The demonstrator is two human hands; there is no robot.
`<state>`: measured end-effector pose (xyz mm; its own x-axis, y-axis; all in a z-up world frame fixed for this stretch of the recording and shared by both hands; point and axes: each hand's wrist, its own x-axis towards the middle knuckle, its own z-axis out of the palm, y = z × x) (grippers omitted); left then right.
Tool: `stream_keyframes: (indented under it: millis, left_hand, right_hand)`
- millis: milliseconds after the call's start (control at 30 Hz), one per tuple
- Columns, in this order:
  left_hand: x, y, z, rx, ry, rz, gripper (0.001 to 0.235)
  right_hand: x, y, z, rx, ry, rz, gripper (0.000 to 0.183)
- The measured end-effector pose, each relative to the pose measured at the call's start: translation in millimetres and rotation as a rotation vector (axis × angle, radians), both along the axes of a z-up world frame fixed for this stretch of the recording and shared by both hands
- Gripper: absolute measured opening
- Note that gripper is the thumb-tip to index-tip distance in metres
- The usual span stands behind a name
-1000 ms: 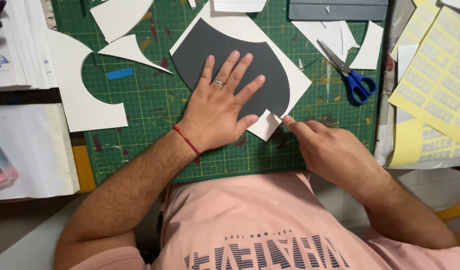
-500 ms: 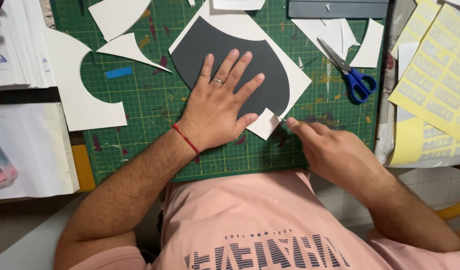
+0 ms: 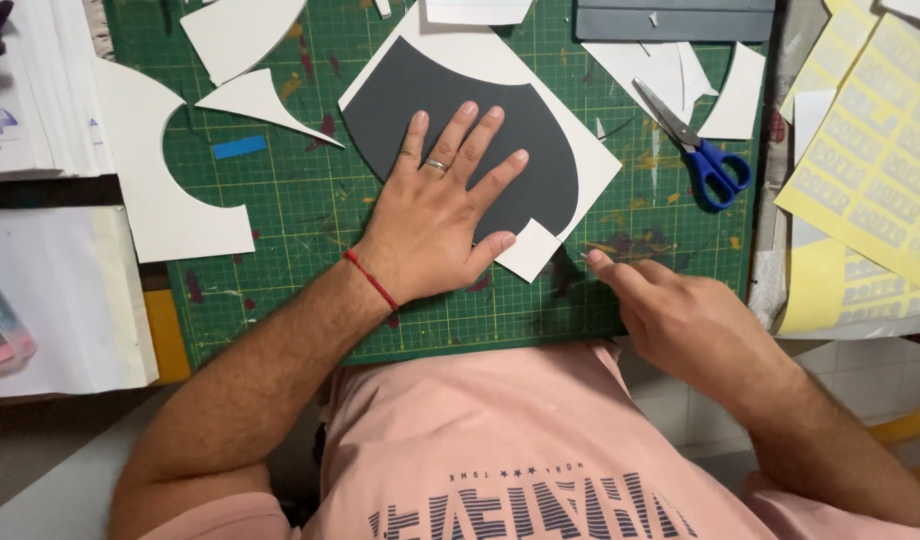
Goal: Using a utility knife to precisely cut a specific shape out of a board on a cutting mat.
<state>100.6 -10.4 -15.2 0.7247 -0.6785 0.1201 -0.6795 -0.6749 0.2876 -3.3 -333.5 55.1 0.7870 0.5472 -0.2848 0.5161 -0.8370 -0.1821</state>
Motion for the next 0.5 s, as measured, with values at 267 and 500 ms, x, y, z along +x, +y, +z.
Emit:
stream_keyframes:
  millis: [267,500]
  left_hand:
    - [0,2,3,-0.019,0.033,0.000,0.096]
    - [0,0,6,-0.002,0.035,0.002,0.116]
  right_hand:
    - [4,3,29,0.024,0.058,-0.153,0.052]
    - [7,-2,14,0.152,-0.014,-0.217,0.047]
